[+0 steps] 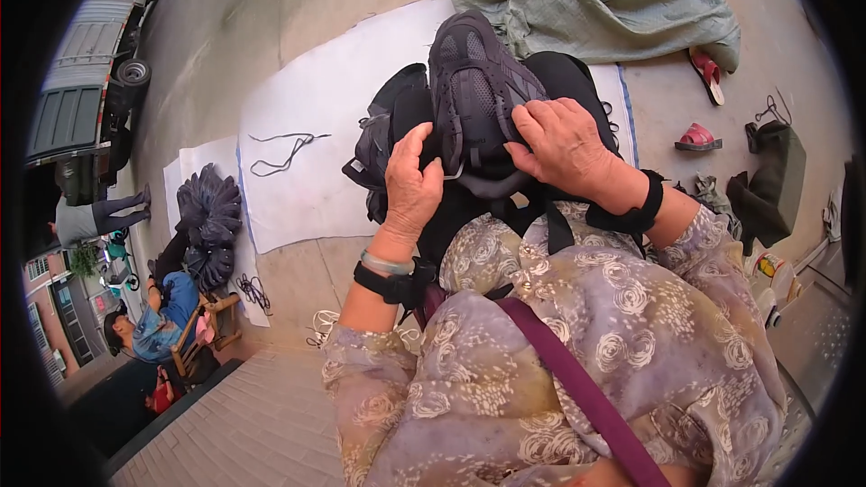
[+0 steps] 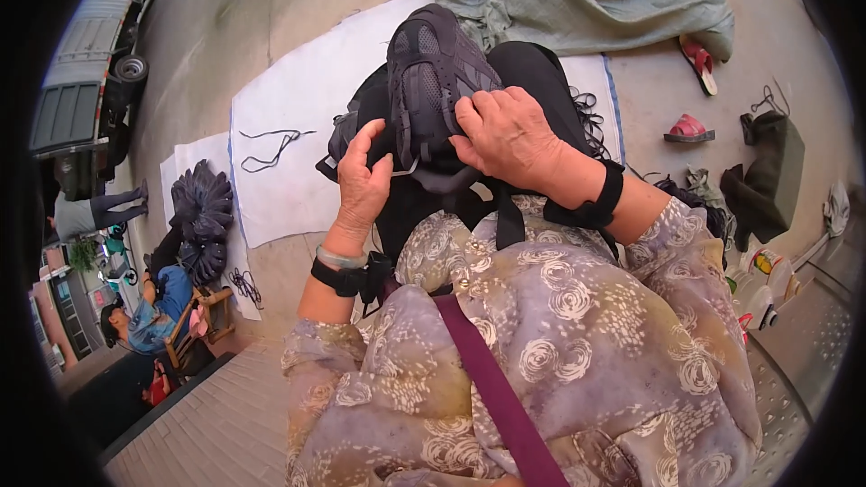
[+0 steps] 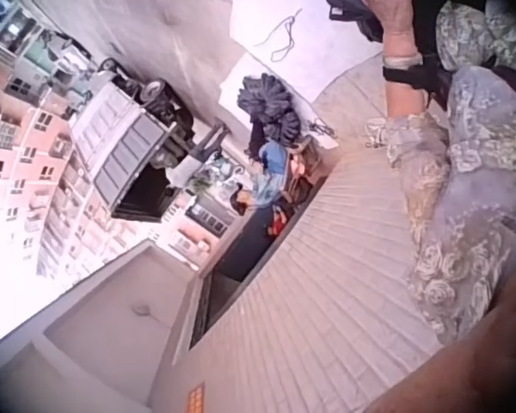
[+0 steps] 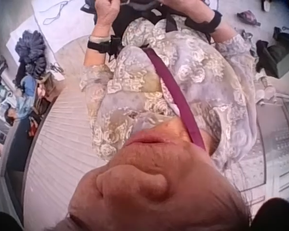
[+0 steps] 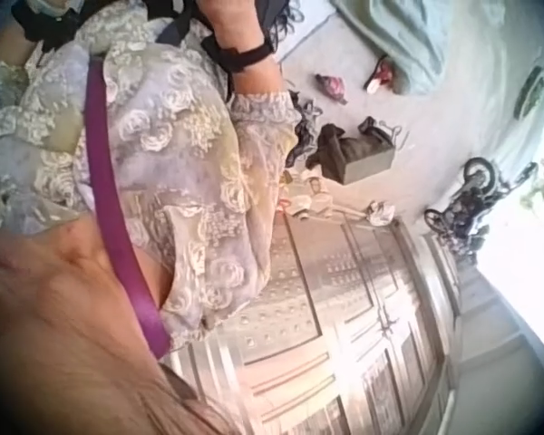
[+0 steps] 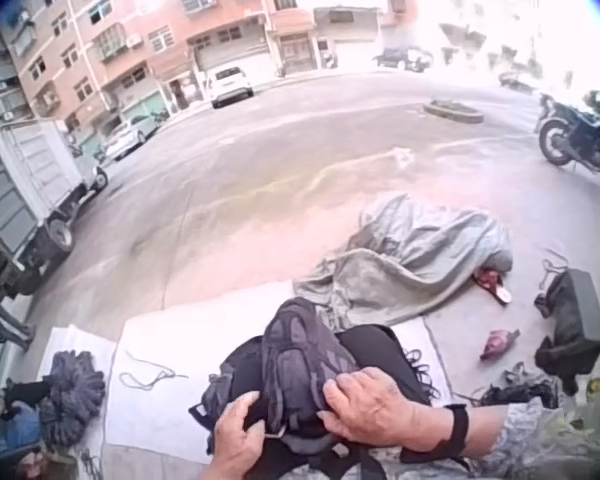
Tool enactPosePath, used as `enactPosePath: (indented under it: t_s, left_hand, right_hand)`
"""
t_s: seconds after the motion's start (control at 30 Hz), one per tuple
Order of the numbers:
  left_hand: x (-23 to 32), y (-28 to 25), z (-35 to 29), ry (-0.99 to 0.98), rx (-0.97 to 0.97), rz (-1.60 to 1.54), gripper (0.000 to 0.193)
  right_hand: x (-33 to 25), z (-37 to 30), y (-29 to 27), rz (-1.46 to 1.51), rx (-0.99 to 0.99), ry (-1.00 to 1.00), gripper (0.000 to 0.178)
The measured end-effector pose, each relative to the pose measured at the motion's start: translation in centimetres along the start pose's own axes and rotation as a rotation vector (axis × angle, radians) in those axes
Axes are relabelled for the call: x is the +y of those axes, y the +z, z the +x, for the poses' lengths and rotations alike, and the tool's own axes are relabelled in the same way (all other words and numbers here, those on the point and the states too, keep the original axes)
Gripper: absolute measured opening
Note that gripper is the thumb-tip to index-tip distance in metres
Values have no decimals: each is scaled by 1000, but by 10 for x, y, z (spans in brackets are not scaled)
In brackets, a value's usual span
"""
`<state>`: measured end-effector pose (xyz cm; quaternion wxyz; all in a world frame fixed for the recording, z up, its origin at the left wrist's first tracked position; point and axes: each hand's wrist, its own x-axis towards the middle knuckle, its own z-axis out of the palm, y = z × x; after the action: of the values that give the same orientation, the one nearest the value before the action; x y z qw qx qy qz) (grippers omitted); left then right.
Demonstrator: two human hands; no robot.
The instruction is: Lace up a pair of black athletic shoes.
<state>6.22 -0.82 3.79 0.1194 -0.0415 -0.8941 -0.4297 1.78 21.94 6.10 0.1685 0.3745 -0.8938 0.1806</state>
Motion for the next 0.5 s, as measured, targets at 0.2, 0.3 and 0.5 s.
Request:
enactPosePath:
  t_s: [0.2, 0.3, 0.5]
  left_hand:
    - [-27, -15, 2, -52, -113, -23, 18]
    - [-17, -44, 28, -142, -101, -91, 25]
    - [-1, -71, 152, -193, -126, -339, 22]
  right_hand:
    - [-8, 3, -15, 109, -173, 166, 62]
    - [-12, 5, -21, 63, -187, 113, 38]
    - [-32, 21, -34, -151, -258, -297, 19]
